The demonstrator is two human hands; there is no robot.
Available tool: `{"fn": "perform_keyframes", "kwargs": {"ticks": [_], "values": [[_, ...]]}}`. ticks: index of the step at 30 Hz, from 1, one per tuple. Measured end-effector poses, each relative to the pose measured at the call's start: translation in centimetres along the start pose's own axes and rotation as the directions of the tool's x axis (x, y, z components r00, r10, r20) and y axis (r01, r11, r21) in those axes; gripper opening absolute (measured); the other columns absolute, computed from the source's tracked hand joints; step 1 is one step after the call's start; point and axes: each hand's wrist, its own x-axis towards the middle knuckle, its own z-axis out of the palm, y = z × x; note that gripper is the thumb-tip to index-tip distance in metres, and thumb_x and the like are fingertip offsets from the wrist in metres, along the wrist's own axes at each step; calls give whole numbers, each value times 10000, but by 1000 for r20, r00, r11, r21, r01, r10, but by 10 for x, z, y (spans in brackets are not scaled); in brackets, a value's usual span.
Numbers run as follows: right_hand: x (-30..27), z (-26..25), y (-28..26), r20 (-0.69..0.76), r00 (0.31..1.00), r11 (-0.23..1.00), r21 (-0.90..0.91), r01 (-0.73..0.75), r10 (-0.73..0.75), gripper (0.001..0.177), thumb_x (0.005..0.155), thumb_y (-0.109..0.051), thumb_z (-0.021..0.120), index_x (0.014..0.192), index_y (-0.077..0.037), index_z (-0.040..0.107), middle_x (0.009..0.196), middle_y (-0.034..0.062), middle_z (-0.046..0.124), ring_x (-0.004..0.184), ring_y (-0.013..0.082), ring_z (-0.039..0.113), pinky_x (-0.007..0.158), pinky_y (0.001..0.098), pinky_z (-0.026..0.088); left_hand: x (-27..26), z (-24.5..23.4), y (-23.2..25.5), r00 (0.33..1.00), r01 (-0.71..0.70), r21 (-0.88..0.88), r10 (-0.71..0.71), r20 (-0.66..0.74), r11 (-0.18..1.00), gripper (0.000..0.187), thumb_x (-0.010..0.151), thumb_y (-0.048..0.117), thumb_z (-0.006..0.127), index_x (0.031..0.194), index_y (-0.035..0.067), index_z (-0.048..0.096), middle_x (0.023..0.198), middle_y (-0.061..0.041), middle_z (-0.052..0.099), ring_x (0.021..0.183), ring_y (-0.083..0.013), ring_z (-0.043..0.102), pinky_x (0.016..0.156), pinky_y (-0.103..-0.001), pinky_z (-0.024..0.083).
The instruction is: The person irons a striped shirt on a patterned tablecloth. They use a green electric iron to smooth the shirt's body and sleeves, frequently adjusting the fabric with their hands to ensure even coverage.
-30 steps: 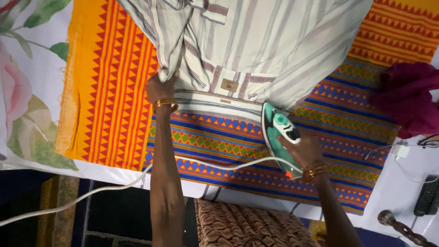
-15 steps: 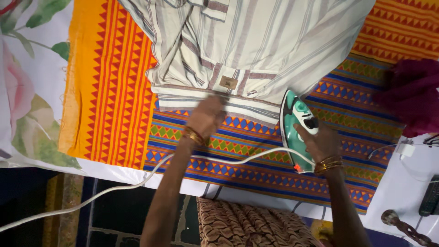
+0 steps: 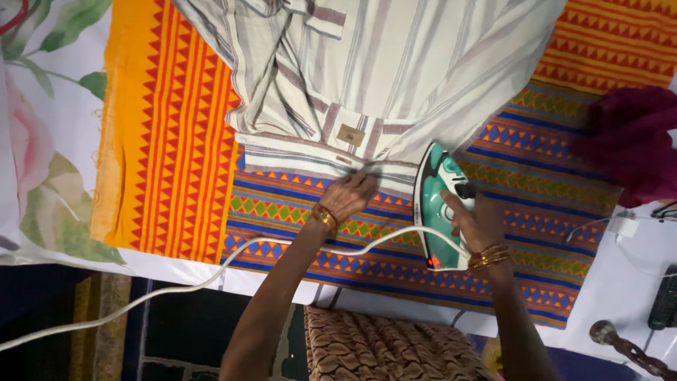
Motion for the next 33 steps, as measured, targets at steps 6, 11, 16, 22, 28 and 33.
{"fn": "perform_keyframes", "kwargs": {"ticks": [6,11,16,22,28,33], "values": [[1,24,-11,7,1000,1000,-5,0,0,530,863,-527,683,1115,-61,713,626,101,673,518,194,682,501,378,558,-5,-10,-5,993,117,-88,-117,4,989,295,875,46,667,1164,51,725,1205,-92,656,1181,-276,614,969,-396,574],[10,39,-27,-47,998,995,-90,44,-48,568,895,-542,650,1145,-33,688,643,132,713,527,226,716,550,382,566,-11,-23,-28,952,246,-126,-264,-155,961,284,881,64,739,1164,53,715,1258,-121,642,1212,-309,605,1013,-411,574],[45,40,-44,-158,987,996,-90,-18,4,591,965,-541,652,1158,18,675,669,152,716,550,225,717,579,376,575,-24,-28,-57,856,508,-64,-512,-67,859,504,568,144,793,1042,10,685,1282,-177,638,1133,-387,611,933,-472,570],[53,43,-34,-117,992,986,-160,37,-56,599,960,-507,631,1255,14,626,727,158,729,560,261,722,580,409,601,-17,-38,-92,667,722,-64,-717,-201,689,419,945,88,722,1351,40,632,1300,-172,597,1125,-384,589,892,-506,517],[26,45,25,18,892,800,-436,413,-451,635,928,-491,684,1226,67,641,937,285,717,786,437,717,646,510,570,-15,-69,-134,323,882,-192,-847,-423,431,668,854,193,782,1423,-12,499,1383,-227,505,1239,-439,469,1028,-540,450],[18,41,33,239,837,636,-557,534,-493,650,874,-510,696,1205,47,644,870,269,728,738,442,719,654,528,566,-24,-87,-161,-26,955,-280,-913,-408,98,858,736,322,867,1433,11,475,1380,-182,517,1252,-404,459,982,-561,404]]}}
